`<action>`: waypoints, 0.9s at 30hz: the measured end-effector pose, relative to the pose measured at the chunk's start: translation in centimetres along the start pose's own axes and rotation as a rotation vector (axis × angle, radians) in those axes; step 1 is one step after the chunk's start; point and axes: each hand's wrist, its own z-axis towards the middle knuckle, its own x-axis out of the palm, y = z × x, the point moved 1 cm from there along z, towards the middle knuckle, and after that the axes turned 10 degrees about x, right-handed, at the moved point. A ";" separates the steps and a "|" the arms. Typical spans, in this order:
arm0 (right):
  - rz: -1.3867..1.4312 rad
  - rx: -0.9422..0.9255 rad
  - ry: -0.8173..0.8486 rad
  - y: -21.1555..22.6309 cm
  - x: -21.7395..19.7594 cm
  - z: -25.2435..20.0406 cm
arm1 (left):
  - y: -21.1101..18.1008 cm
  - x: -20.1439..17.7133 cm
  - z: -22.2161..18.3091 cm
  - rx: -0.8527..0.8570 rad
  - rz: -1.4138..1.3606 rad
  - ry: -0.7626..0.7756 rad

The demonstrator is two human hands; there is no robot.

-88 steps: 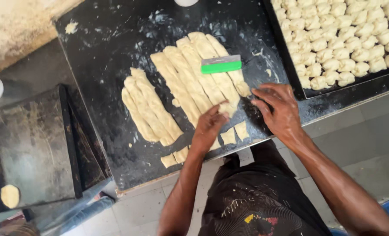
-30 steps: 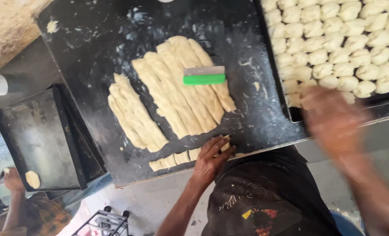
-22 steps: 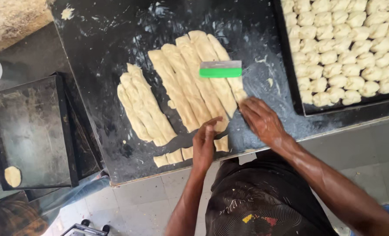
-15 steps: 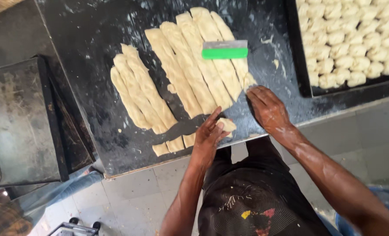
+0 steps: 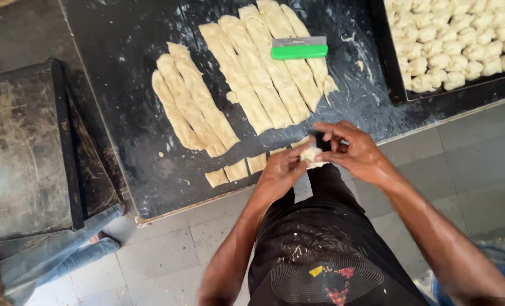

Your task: The person shapes and portions dough on a table by hand and using a scraper, eventually placing small rounded pieces of dough into a large metal tray.

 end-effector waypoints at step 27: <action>0.316 -0.353 0.613 3.2 -4.0 1.7 | -2.9 0.0 4.9 0.109 0.681 -0.062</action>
